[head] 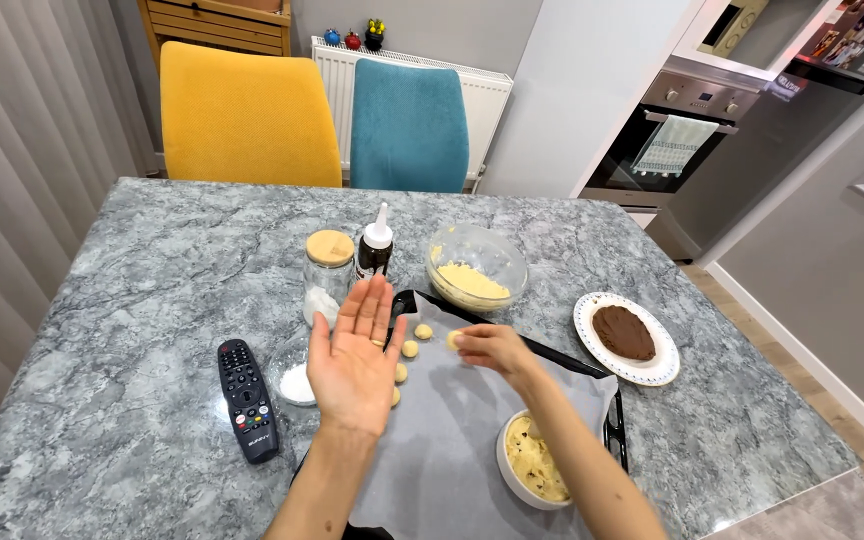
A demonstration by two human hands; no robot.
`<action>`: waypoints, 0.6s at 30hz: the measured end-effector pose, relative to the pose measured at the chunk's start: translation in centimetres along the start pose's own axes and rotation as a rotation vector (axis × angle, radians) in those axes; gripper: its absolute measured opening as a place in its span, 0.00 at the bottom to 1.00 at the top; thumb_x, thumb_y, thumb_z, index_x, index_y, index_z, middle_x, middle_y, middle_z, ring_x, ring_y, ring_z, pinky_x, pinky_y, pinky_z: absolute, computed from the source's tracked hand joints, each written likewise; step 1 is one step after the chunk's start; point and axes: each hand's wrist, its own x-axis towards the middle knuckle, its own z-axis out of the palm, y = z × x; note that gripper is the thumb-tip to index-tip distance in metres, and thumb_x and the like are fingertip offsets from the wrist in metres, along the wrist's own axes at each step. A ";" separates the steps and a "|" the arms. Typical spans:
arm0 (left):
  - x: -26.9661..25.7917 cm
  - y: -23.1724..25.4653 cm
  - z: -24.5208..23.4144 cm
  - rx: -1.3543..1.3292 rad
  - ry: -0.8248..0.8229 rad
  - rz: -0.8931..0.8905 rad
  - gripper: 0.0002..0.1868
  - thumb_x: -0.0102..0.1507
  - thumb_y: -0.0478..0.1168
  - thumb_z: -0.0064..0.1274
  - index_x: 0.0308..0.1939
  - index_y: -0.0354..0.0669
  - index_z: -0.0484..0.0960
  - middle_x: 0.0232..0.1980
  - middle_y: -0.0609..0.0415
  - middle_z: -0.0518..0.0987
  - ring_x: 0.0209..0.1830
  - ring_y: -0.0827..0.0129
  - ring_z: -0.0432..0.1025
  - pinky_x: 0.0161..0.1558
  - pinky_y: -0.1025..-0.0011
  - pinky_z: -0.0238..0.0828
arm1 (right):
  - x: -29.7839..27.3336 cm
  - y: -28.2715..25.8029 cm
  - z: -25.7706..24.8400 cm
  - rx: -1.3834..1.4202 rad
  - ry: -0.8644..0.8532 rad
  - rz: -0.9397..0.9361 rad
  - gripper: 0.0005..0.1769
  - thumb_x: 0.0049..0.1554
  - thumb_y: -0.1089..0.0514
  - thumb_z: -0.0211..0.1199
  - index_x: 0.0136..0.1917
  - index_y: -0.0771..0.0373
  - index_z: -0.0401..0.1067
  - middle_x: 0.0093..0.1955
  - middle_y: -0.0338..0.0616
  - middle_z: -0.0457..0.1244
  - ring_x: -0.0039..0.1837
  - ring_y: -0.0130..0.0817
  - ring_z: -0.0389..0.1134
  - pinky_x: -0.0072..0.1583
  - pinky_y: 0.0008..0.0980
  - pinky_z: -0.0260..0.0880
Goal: Rolling small pieces of cookie dough into balls and placing them on a baking sheet.
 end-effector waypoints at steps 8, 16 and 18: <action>0.4 0.5 -0.3 -0.063 -0.025 -0.005 0.29 0.73 0.57 0.27 0.61 0.40 0.74 0.68 0.49 0.74 0.75 0.62 0.63 0.73 0.52 0.55 | 8.1 3.7 0.6 -0.082 0.074 0.040 0.19 0.49 0.57 0.77 0.51 0.68 0.78 0.43 0.43 0.72 0.40 0.27 0.72 0.45 0.27 0.76; 0.1 0.2 0.0 -0.059 0.015 -0.023 0.28 0.73 0.56 0.28 0.59 0.39 0.75 0.66 0.50 0.75 0.73 0.62 0.65 0.73 0.53 0.56 | 6.4 2.2 1.2 -0.072 0.102 0.057 0.16 0.48 0.57 0.77 0.48 0.66 0.78 0.41 0.43 0.72 0.39 0.27 0.72 0.44 0.28 0.77; 0.0 0.2 0.2 -0.062 0.026 -0.029 0.28 0.73 0.56 0.28 0.59 0.39 0.75 0.66 0.50 0.75 0.72 0.62 0.65 0.73 0.53 0.56 | 6.0 1.8 1.4 -0.100 0.126 0.060 0.15 0.49 0.58 0.76 0.47 0.67 0.78 0.41 0.44 0.72 0.39 0.28 0.72 0.44 0.29 0.77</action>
